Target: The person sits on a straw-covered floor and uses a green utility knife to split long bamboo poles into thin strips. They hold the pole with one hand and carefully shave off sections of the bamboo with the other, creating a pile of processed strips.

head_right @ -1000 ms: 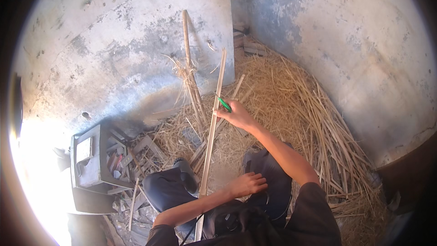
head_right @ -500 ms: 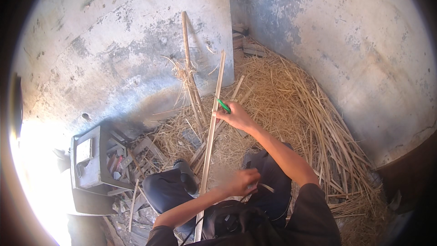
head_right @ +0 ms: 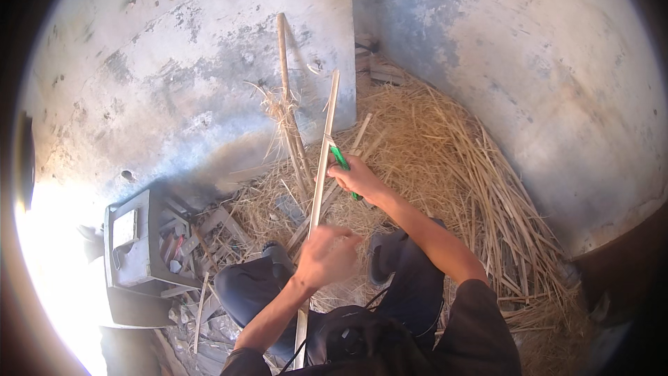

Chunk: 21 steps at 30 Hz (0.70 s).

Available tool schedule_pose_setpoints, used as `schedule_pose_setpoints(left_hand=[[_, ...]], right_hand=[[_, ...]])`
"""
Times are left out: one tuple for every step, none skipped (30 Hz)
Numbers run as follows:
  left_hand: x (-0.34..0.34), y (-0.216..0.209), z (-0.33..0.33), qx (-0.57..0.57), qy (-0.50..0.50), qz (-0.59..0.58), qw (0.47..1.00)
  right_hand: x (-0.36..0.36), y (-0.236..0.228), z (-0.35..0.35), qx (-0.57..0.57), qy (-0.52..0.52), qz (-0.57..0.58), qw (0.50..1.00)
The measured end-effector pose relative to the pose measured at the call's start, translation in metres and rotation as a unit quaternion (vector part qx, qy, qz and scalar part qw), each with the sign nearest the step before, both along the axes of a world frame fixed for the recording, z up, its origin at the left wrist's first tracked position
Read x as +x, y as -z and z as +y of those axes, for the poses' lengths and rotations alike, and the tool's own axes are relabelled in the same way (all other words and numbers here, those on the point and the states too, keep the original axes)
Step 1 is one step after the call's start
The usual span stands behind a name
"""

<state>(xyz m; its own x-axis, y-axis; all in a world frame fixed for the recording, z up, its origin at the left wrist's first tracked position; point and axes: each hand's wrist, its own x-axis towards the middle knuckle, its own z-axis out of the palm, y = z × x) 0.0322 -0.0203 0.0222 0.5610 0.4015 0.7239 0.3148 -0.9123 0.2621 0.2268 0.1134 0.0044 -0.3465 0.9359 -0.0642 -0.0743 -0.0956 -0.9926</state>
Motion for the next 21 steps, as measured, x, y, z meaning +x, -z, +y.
schedule_pose_setpoints(left_hand=[[-0.005,-0.010,0.003,-0.019,-0.087,-0.022,0.996],[-0.008,-0.018,0.008,-0.037,-0.170,-0.044,0.984],[-0.012,-0.022,0.012,-0.056,-0.252,-0.065,0.964],[-0.020,-0.022,0.017,-0.212,-0.216,-0.099,0.948],[-0.028,-0.019,0.023,-0.364,-0.174,-0.131,0.906],[-0.040,-0.014,0.028,-0.504,-0.132,-0.161,0.838],[-0.054,-0.003,0.034,-0.548,-0.083,-0.056,0.831],[-0.070,0.011,0.040,-0.582,-0.032,0.050,0.811],[-0.079,0.018,0.042,-0.609,0.017,0.154,0.777],[-0.076,-0.003,0.034,-0.589,0.062,0.163,0.789],[-0.076,0.001,0.035,-0.598,0.087,0.141,0.785],[-0.076,0.007,0.036,-0.606,0.111,0.119,0.779],[-0.075,0.009,0.036,-0.614,0.134,0.095,0.772],[-0.074,0.008,0.035,-0.620,0.120,0.056,0.773],[-0.071,0.007,0.034,-0.626,0.106,0.017,0.773],[-0.066,0.002,0.036,-0.629,0.095,-0.020,0.771],[-0.063,-0.002,0.037,-0.639,0.069,-0.050,0.764],[-0.060,-0.008,0.039,-0.648,0.043,-0.081,0.756],[-0.058,-0.010,0.040,-0.657,0.016,-0.111,0.746],[-0.056,-0.010,0.041,-0.659,0.030,-0.145,0.737],[-0.053,-0.010,0.042,-0.661,0.044,-0.179,0.727]], right_hand=[[-0.002,-0.004,-0.002,-0.015,-0.016,0.061,0.998],[-0.001,-0.006,-0.003,-0.029,-0.028,0.121,0.992],[0.001,-0.006,-0.004,-0.033,-0.023,0.112,0.993],[0.000,-0.006,-0.003,-0.037,-0.022,0.104,0.994],[0.000,-0.007,-0.002,-0.040,-0.021,0.096,0.994],[-0.006,-0.018,-0.004,-0.022,-0.014,0.068,0.997],[-0.004,-0.018,-0.003,-0.008,0.002,0.056,0.998],[0.000,-0.018,-0.002,0.007,0.018,0.043,0.999],[0.002,-0.017,-0.001,0.021,0.032,0.031,0.999],[0.002,-0.019,-0.003,0.031,0.064,0.039,0.997],[0.004,-0.020,-0.002,0.041,0.082,0.042,0.995],[0.007,-0.022,0.001,0.051,0.100,0.045,0.993],[0.009,-0.025,0.003,0.061,0.115,0.047,0.990],[0.012,-0.027,0.003,0.090,0.124,0.029,0.988],[0.013,-0.027,0.002,0.100,0.135,0.021,0.986],[0.015,-0.028,0.001,0.110,0.150,0.012,0.982],[0.016,-0.029,0.001,0.121,0.165,0.002,0.979],[0.016,-0.026,0.000,0.155,0.165,-0.022,0.974],[0.016,-0.020,0.000,0.177,0.145,-0.029,0.973],[0.017,-0.015,-0.002,0.199,0.126,-0.037,0.971],[0.018,-0.010,-0.005,0.221,0.107,-0.044,0.968]])
